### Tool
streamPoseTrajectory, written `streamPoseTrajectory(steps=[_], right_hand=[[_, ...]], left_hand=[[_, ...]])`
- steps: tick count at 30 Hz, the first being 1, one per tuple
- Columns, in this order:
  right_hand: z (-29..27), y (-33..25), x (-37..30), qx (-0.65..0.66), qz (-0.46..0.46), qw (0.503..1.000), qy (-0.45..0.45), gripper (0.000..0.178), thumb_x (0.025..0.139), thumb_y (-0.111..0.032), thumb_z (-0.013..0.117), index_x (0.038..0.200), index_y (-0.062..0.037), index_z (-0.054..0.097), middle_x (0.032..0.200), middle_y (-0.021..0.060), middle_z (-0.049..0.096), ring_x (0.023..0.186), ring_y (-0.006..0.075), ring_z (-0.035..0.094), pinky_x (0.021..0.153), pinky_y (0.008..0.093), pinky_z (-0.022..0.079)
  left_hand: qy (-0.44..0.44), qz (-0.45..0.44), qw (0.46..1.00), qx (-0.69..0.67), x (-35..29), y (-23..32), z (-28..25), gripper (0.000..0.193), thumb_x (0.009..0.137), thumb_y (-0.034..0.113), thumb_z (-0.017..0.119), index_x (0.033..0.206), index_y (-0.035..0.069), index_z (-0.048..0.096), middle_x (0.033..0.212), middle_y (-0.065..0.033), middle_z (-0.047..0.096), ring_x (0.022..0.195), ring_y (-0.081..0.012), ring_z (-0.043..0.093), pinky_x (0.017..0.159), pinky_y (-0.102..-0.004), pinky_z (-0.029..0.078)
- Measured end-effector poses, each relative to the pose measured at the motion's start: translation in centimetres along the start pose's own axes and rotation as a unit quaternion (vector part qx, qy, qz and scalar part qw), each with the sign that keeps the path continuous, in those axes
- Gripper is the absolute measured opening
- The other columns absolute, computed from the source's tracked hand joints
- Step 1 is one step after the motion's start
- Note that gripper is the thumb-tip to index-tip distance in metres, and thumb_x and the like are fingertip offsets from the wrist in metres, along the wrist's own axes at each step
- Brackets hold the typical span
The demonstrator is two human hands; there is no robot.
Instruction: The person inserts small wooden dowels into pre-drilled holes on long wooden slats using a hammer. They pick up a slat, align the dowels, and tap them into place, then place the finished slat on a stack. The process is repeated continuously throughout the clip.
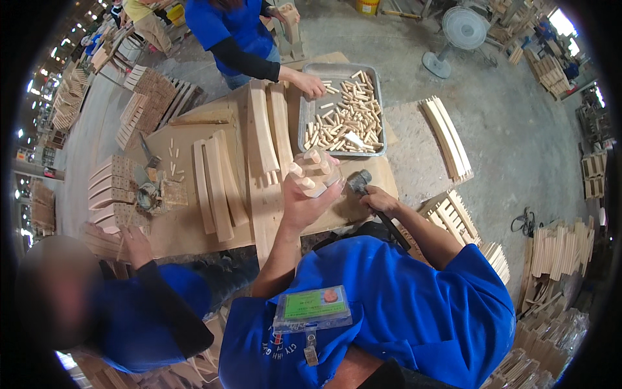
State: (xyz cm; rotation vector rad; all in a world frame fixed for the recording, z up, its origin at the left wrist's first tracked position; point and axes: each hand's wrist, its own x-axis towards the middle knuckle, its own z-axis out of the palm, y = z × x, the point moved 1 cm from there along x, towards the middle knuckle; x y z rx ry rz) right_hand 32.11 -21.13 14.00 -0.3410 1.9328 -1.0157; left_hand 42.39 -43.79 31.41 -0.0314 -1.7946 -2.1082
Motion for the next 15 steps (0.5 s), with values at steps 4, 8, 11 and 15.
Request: streamPoseTrajectory(steps=[4, 8, 11, 15], right_hand=[[-1.8, -3.0, -4.9, 0.120, 0.007, 0.992, 0.027, 0.013, 0.099, -0.014, 0.060, 0.110, -0.0056, 0.059, 0.080, 0.0042, 0.058, 0.060, 0.0137, 0.057, 0.050, 0.0317, 0.046], [-6.8, -10.6, -10.7, -0.043, -0.190, 0.970, 0.148, 0.022, 0.105, -0.015, 0.063, 0.121, -0.0005, 0.060, 0.079, 0.0013, 0.056, 0.069, 0.0129, 0.053, 0.063, 0.0307, 0.046], [-9.9, -20.9, -17.5, -0.123, -0.303, 0.924, 0.198, 0.027, 0.109, -0.024, 0.061, 0.121, 0.0006, 0.060, 0.082, 0.0003, 0.058, 0.068, 0.0107, 0.053, 0.063, 0.0291, 0.046], [-10.1, -30.0, -23.6, -0.076, -0.469, 0.841, 0.258, 0.034, 0.111, -0.030, 0.056, 0.114, 0.0026, 0.060, 0.083, 0.0014, 0.061, 0.063, 0.0046, 0.051, 0.054, 0.0231, 0.043]], left_hand=[[0.046, 0.025, 0.998, 0.019, 0.6, 0.3, 0.3, 0.051, 0.082, -0.007, 0.078, 0.129, 0.001, 0.058, 0.112, -0.0076, 0.067, 0.106, -0.0165, 0.065, 0.094, -0.0336, 0.055], [0.050, 0.058, 0.997, 0.018, 0.8, 0.6, 0.9, 0.056, 0.085, -0.002, 0.080, 0.136, 0.000, 0.056, 0.110, -0.0046, 0.067, 0.099, -0.0104, 0.064, 0.088, -0.0286, 0.055], [0.087, 0.063, 0.992, 0.063, 1.0, 0.9, 1.7, 0.055, 0.084, -0.001, 0.080, 0.135, 0.000, 0.057, 0.112, -0.0054, 0.067, 0.099, -0.0104, 0.064, 0.086, -0.0274, 0.055], [0.096, 0.071, 0.986, 0.116, 1.7, -1.0, 2.0, 0.059, 0.080, -0.001, 0.081, 0.134, 0.000, 0.058, 0.114, -0.0091, 0.068, 0.102, -0.0146, 0.067, 0.087, -0.0302, 0.056]])
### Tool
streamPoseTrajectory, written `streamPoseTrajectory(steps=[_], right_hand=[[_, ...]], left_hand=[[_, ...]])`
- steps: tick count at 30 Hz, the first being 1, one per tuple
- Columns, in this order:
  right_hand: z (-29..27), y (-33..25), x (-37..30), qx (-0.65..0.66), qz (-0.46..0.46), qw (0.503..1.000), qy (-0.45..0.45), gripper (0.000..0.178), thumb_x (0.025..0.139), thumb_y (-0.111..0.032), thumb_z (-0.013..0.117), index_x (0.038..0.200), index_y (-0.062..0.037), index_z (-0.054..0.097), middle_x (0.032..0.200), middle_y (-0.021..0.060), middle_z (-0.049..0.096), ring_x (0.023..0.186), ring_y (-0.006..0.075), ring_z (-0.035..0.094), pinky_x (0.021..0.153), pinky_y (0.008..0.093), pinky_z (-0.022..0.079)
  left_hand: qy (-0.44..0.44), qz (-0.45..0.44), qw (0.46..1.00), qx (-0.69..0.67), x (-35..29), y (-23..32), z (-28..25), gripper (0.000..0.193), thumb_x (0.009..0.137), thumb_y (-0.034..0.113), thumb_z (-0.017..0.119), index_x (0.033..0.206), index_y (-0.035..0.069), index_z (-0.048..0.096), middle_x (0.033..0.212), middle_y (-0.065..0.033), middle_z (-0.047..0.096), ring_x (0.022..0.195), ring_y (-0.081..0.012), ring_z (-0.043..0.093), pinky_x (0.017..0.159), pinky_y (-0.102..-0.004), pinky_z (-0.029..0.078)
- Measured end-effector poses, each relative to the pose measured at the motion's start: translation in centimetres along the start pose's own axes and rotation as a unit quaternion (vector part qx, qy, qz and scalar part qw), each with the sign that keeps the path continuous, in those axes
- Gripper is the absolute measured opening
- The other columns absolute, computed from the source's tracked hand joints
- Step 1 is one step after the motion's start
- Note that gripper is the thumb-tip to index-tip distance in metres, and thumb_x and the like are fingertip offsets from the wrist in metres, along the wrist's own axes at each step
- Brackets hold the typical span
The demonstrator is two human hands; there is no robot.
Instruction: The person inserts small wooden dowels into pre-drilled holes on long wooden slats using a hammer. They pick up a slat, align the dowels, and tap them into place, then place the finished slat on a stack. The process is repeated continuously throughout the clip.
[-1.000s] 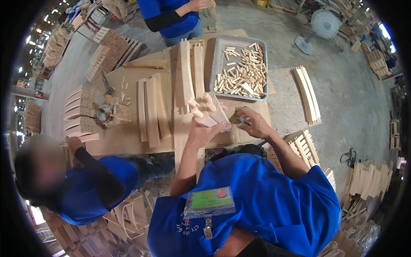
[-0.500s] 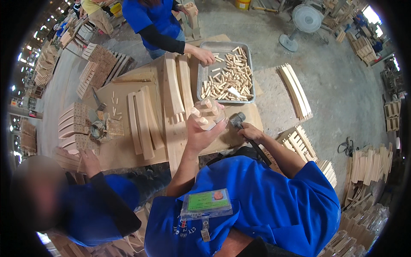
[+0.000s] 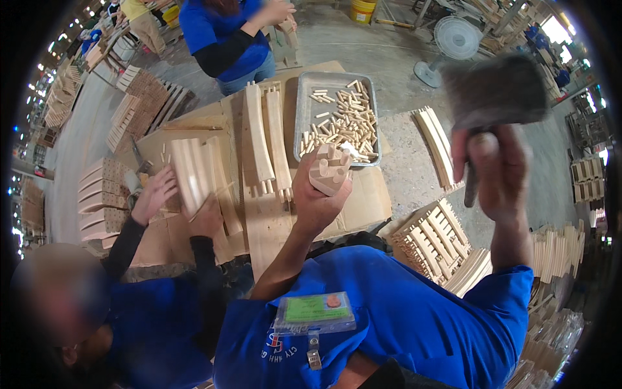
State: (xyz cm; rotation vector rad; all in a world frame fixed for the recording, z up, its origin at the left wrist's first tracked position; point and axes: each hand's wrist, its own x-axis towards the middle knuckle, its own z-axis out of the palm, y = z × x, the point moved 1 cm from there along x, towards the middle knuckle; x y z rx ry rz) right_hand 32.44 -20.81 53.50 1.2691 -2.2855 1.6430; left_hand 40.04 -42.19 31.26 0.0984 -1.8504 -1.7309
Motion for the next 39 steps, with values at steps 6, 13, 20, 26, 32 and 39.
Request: streamPoseTrajectory(steps=[6, 13, 20, 26, 32, 39], right_hand=[[1.9, 0.1, 0.3, -0.175, -0.053, 0.976, -0.114, 0.021, 0.102, -0.014, 0.065, 0.114, 0.0035, 0.061, 0.084, 0.0161, 0.066, 0.070, 0.0312, 0.062, 0.065, 0.0402, 0.050], [0.5, -2.4, 1.9, -0.169, 0.091, 0.969, -0.153, 0.025, 0.099, -0.009, 0.068, 0.120, 0.0033, 0.064, 0.085, 0.0165, 0.068, 0.077, 0.0310, 0.067, 0.072, 0.0413, 0.053], [3.8, 2.4, -1.1, -0.214, 0.079, 0.942, -0.247, 0.018, 0.096, -0.012, 0.069, 0.111, -0.0021, 0.066, 0.088, 0.0204, 0.069, 0.079, 0.0399, 0.067, 0.074, 0.0451, 0.055], [1.6, -1.6, 1.5, -0.141, 0.050, 0.982, -0.115, 0.026, 0.103, -0.016, 0.066, 0.124, -0.0011, 0.065, 0.085, 0.0139, 0.067, 0.075, 0.0232, 0.060, 0.068, 0.0370, 0.051], [2.7, 2.2, -0.3, -0.177, -0.044, 0.972, -0.145, 0.026, 0.100, -0.013, 0.069, 0.122, 0.0004, 0.065, 0.086, 0.0144, 0.069, 0.072, 0.0283, 0.067, 0.067, 0.0399, 0.055], [1.7, -1.6, 2.4, -0.096, 0.039, 0.991, -0.089, 0.024, 0.100, -0.010, 0.067, 0.122, 0.0000, 0.063, 0.080, 0.0119, 0.065, 0.066, 0.0270, 0.062, 0.062, 0.0359, 0.049]], left_hand=[[-0.012, -0.020, 0.999, 0.048, 0.0, -0.6, 0.2, 0.065, 0.076, 0.002, 0.084, 0.135, 0.001, 0.058, 0.117, -0.0112, 0.068, 0.105, -0.0200, 0.069, 0.090, -0.0342, 0.056], [-0.013, -0.014, 0.999, -0.051, -0.7, 0.1, 0.4, 0.060, 0.079, 0.003, 0.081, 0.135, 0.000, 0.059, 0.115, -0.0067, 0.068, 0.104, -0.0137, 0.066, 0.092, -0.0308, 0.054], [-0.020, -0.025, 0.999, 0.022, -0.3, 0.4, -0.9, 0.067, 0.080, 0.001, 0.081, 0.142, -0.001, 0.054, 0.117, -0.0115, 0.068, 0.107, -0.0177, 0.067, 0.093, -0.0330, 0.055], [-0.037, -0.082, 0.995, -0.053, -0.6, 0.4, -1.9, 0.070, 0.080, 0.001, 0.083, 0.144, 0.001, 0.053, 0.117, -0.0096, 0.067, 0.106, -0.0150, 0.066, 0.092, -0.0313, 0.055], [-0.056, -0.036, 0.998, -0.004, -0.7, -0.2, -0.5, 0.071, 0.080, 0.002, 0.084, 0.144, 0.001, 0.054, 0.117, -0.0118, 0.067, 0.104, -0.0181, 0.068, 0.091, -0.0323, 0.055], [-0.054, -0.066, 0.994, -0.064, -1.2, -0.4, -1.1, 0.065, 0.083, 0.001, 0.084, 0.142, 0.002, 0.056, 0.106, -0.0014, 0.066, 0.096, -0.0083, 0.062, 0.086, -0.0252, 0.053]])
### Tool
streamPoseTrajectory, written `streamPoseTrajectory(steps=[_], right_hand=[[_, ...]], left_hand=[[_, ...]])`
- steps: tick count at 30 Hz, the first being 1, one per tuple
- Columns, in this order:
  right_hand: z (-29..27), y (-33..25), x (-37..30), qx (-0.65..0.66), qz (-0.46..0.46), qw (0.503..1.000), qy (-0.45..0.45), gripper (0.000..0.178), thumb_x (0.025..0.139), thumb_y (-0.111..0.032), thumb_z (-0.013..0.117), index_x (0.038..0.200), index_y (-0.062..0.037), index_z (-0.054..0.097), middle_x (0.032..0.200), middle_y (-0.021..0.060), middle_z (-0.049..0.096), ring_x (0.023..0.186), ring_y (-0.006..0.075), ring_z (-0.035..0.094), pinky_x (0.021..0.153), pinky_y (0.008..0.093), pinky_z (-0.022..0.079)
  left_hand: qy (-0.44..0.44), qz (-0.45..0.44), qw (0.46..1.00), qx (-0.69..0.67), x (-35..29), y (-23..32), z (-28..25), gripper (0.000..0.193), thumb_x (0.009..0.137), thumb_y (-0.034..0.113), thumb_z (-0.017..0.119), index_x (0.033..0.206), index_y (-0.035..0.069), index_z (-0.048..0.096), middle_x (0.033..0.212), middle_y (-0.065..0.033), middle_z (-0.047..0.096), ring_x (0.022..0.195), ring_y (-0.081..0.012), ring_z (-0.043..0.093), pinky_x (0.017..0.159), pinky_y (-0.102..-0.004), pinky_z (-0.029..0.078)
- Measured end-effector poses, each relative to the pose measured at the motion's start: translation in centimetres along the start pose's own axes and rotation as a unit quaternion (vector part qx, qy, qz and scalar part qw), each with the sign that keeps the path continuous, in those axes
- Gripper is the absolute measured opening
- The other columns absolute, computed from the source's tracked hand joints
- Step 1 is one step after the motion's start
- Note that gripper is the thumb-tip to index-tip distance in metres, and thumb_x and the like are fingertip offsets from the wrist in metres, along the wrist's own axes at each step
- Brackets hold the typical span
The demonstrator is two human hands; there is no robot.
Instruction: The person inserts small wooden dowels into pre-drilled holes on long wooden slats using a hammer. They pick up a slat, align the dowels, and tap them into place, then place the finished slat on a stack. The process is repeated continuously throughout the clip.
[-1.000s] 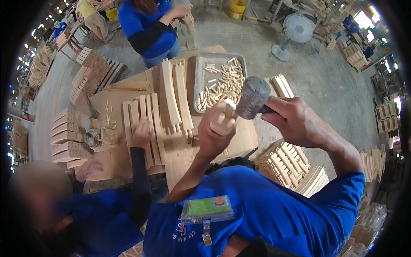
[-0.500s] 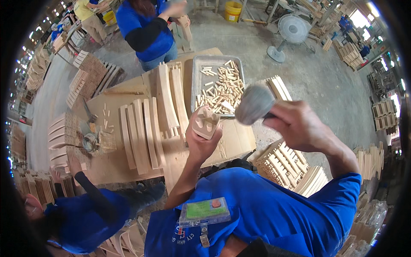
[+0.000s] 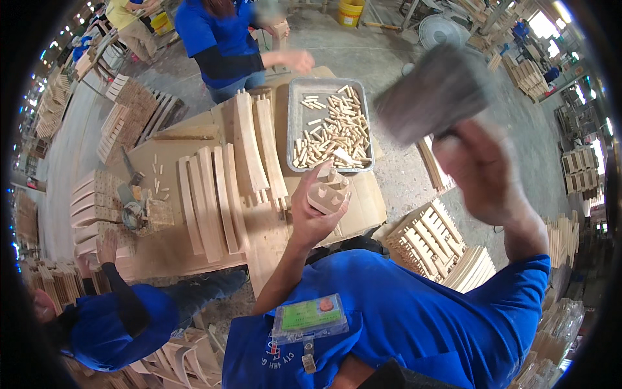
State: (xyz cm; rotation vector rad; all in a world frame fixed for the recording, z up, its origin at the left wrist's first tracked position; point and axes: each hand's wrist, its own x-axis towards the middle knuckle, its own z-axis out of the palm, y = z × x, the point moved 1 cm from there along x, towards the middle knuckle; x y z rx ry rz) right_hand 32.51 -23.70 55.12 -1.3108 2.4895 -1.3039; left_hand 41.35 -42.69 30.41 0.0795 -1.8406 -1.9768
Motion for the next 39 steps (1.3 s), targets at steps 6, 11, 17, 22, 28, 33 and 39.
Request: streamPoseTrajectory(steps=[6, 11, 17, 22, 28, 33, 39], right_hand=[[2.4, 3.1, 0.8, -0.214, -0.092, 0.953, -0.194, 0.017, 0.103, -0.021, 0.062, 0.105, -0.0045, 0.061, 0.078, 0.0160, 0.063, 0.073, 0.0342, 0.068, 0.062, 0.0448, 0.053], [0.4, 0.5, 2.5, -0.167, -0.005, 0.977, -0.134, 0.016, 0.100, -0.015, 0.066, 0.106, -0.0009, 0.064, 0.077, 0.0154, 0.063, 0.068, 0.0309, 0.063, 0.062, 0.0427, 0.050], [1.1, -0.8, -0.6, 0.024, -0.110, 0.992, 0.054, 0.021, 0.107, -0.014, 0.057, 0.119, 0.0020, 0.063, 0.081, 0.0113, 0.065, 0.067, 0.0205, 0.060, 0.062, 0.0341, 0.049], [1.9, 0.2, -0.9, -0.118, 0.042, 0.964, -0.236, 0.030, 0.098, -0.004, 0.065, 0.128, -0.0026, 0.064, 0.088, 0.0227, 0.070, 0.082, 0.0426, 0.070, 0.075, 0.0489, 0.056], [-0.6, -1.1, -1.8, 0.000, -0.004, 0.999, 0.049, 0.037, 0.111, -0.026, 0.049, 0.130, 0.0035, 0.059, 0.074, 0.0069, 0.061, 0.059, 0.0118, 0.053, 0.055, 0.0281, 0.040], [3.3, 2.9, -3.6, -0.167, 0.086, 0.964, -0.187, 0.020, 0.098, -0.011, 0.067, 0.113, 0.0020, 0.062, 0.081, 0.0232, 0.068, 0.073, 0.0409, 0.068, 0.068, 0.0495, 0.053], [-0.7, -0.5, -2.9, -0.076, 0.039, 0.996, -0.034, 0.027, 0.107, -0.019, 0.058, 0.124, 0.0023, 0.060, 0.077, 0.0147, 0.064, 0.061, 0.0223, 0.058, 0.057, 0.0352, 0.044]], left_hand=[[-0.034, 0.045, 0.995, 0.082, 0.8, 0.0, 0.2, 0.064, 0.083, 0.004, 0.085, 0.140, 0.001, 0.056, 0.109, -0.0035, 0.067, 0.099, -0.0109, 0.063, 0.088, -0.0281, 0.054], [-0.031, 0.051, 0.998, 0.031, 0.6, -0.8, 0.6, 0.066, 0.082, 0.003, 0.085, 0.141, -0.001, 0.055, 0.115, -0.0058, 0.067, 0.103, -0.0128, 0.064, 0.092, -0.0299, 0.054], [-0.031, 0.020, 0.999, -0.005, 0.9, -1.4, 0.4, 0.074, 0.078, -0.001, 0.084, 0.146, 0.000, 0.053, 0.121, -0.0094, 0.066, 0.109, -0.0173, 0.065, 0.095, -0.0316, 0.054], [-0.036, 0.070, 0.997, 0.009, 1.4, -1.4, 1.3, 0.082, 0.071, -0.006, 0.084, 0.147, 0.001, 0.054, 0.125, -0.0151, 0.064, 0.115, -0.0254, 0.067, 0.096, -0.0352, 0.053], [-0.017, 0.065, 0.998, 0.007, 1.7, -2.2, 1.3, 0.068, 0.080, -0.003, 0.081, 0.143, -0.001, 0.054, 0.115, -0.0096, 0.072, 0.105, -0.0156, 0.069, 0.090, -0.0301, 0.055], [-0.029, 0.114, 0.989, 0.084, 2.1, -2.0, 2.2, 0.074, 0.079, -0.003, 0.082, 0.147, 0.000, 0.052, 0.122, -0.0123, 0.069, 0.109, -0.0175, 0.068, 0.091, -0.0310, 0.055], [-0.039, 0.095, 0.994, 0.035, 1.2, -3.2, 2.0, 0.082, 0.076, -0.005, 0.083, 0.150, -0.001, 0.047, 0.130, -0.0154, 0.065, 0.117, -0.0240, 0.068, 0.094, -0.0346, 0.056]])
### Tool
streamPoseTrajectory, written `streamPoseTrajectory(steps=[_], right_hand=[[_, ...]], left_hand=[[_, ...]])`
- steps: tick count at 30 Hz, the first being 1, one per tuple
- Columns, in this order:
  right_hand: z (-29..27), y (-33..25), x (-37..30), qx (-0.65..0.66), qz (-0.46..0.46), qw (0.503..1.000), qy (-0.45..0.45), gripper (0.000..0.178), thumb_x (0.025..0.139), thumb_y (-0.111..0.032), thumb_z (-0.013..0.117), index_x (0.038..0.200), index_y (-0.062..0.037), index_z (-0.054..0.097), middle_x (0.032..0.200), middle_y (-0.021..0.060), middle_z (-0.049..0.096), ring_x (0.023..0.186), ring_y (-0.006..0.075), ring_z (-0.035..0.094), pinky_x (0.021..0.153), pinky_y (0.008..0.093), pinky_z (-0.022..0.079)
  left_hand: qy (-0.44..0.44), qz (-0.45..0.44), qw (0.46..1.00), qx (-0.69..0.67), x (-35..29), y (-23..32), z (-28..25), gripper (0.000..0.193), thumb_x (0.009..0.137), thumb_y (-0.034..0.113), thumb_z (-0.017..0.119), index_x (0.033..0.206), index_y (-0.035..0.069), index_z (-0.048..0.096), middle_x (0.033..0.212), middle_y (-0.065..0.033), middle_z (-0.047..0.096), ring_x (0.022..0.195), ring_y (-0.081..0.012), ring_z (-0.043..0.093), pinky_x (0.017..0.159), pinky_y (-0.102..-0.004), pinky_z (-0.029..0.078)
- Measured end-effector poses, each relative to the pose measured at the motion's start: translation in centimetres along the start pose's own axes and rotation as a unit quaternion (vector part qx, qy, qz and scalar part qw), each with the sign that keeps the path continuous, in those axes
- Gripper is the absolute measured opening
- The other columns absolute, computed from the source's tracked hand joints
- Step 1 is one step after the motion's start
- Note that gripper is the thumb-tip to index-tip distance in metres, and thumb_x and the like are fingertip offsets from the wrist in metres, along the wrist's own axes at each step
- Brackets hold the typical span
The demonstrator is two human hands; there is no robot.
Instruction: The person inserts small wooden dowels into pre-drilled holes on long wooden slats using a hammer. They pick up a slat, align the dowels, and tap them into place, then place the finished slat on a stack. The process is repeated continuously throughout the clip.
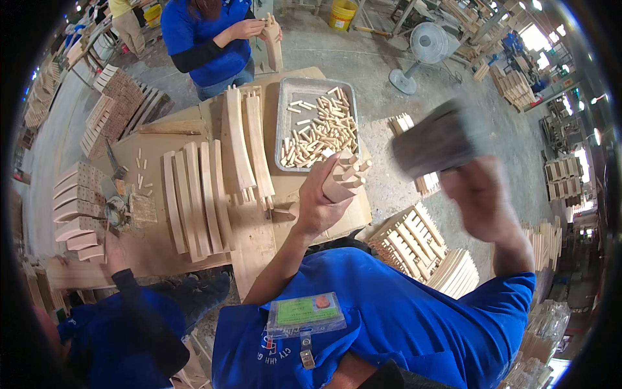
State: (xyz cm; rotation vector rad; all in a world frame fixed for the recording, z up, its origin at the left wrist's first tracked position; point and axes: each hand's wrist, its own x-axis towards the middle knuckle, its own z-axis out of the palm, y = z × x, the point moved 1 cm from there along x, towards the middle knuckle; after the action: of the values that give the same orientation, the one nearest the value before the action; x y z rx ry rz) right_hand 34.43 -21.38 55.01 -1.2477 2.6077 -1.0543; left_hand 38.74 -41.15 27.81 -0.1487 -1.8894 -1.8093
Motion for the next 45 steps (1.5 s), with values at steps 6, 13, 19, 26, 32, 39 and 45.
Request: streamPoseTrajectory(steps=[6, 13, 19, 26, 32, 39, 45], right_hand=[[1.2, 1.5, 0.4, 0.049, -0.063, 0.997, 0.014, 0.037, 0.108, -0.031, 0.053, 0.124, 0.0018, 0.059, 0.088, 0.0111, 0.070, 0.064, 0.0167, 0.061, 0.058, 0.0341, 0.047], [1.5, 0.7, 1.5, -0.061, 0.055, 0.997, -0.002, 0.019, 0.102, -0.008, 0.063, 0.118, 0.0011, 0.067, 0.072, 0.0101, 0.063, 0.062, 0.0165, 0.059, 0.060, 0.0380, 0.046], [0.9, -0.3, 1.5, 0.162, -0.094, 0.964, 0.188, 0.034, 0.109, -0.021, 0.053, 0.134, 0.0014, 0.055, 0.079, 0.0062, 0.059, 0.067, 0.0150, 0.049, 0.059, 0.0284, 0.039], [1.7, 0.8, 2.4, -0.100, 0.095, 0.985, -0.105, 0.029, 0.103, -0.015, 0.065, 0.130, -0.0072, 0.065, 0.085, 0.0160, 0.070, 0.084, 0.0305, 0.072, 0.076, 0.0384, 0.055], [0.8, 1.7, 2.5, 0.023, -0.091, 0.976, 0.197, 0.028, 0.111, -0.026, 0.055, 0.114, 0.0009, 0.062, 0.073, 0.0026, 0.058, 0.061, 0.0141, 0.051, 0.058, 0.0298, 0.041], [1.4, 1.6, 2.4, -0.051, -0.003, 0.997, -0.058, 0.023, 0.104, -0.021, 0.063, 0.118, -0.0024, 0.064, 0.078, 0.0220, 0.068, 0.065, 0.0381, 0.065, 0.061, 0.0439, 0.053], [2.6, 3.6, 1.1, 0.022, 0.039, 0.998, 0.046, 0.017, 0.104, -0.021, 0.060, 0.107, -0.0038, 0.062, 0.077, 0.0185, 0.063, 0.069, 0.0313, 0.065, 0.063, 0.0468, 0.050]], left_hand=[[0.007, 0.044, 0.999, 0.030, 0.8, 0.6, 0.2, 0.078, 0.075, -0.006, 0.083, 0.146, -0.002, 0.049, 0.126, -0.0155, 0.066, 0.116, -0.0264, 0.068, 0.096, -0.0358, 0.055], [-0.014, 0.031, 0.999, 0.040, 0.2, 1.0, 1.0, 0.082, 0.072, -0.007, 0.084, 0.147, 0.003, 0.052, 0.122, -0.0155, 0.065, 0.114, -0.0273, 0.069, 0.094, -0.0363, 0.055], [0.008, 0.014, 0.999, 0.034, -0.2, 0.4, -0.2, 0.084, 0.074, -0.007, 0.083, 0.150, 0.000, 0.047, 0.130, -0.0158, 0.064, 0.116, -0.0270, 0.068, 0.096, -0.0366, 0.055], [0.021, 0.055, 0.997, 0.039, -0.3, 0.2, 0.2, 0.081, 0.075, -0.006, 0.082, 0.148, -0.002, 0.047, 0.126, -0.0150, 0.065, 0.115, -0.0230, 0.067, 0.094, -0.0360, 0.055], [0.037, -0.012, 0.999, -0.013, -0.7, -0.2, 0.1, 0.074, 0.076, -0.005, 0.082, 0.144, -0.002, 0.051, 0.117, -0.0107, 0.066, 0.105, -0.0201, 0.067, 0.091, -0.0342, 0.055], [0.033, -0.016, 0.999, 0.000, -0.7, 0.6, 0.1, 0.052, 0.081, -0.004, 0.075, 0.131, 0.002, 0.060, 0.114, -0.0080, 0.067, 0.102, -0.0166, 0.066, 0.089, -0.0307, 0.053], [-0.065, 0.085, 0.983, 0.147, -0.6, -1.9, -0.2, 0.064, 0.080, 0.000, 0.078, 0.140, -0.004, 0.054, 0.127, -0.0193, 0.067, 0.116, -0.0280, 0.066, 0.102, -0.0388, 0.051]])
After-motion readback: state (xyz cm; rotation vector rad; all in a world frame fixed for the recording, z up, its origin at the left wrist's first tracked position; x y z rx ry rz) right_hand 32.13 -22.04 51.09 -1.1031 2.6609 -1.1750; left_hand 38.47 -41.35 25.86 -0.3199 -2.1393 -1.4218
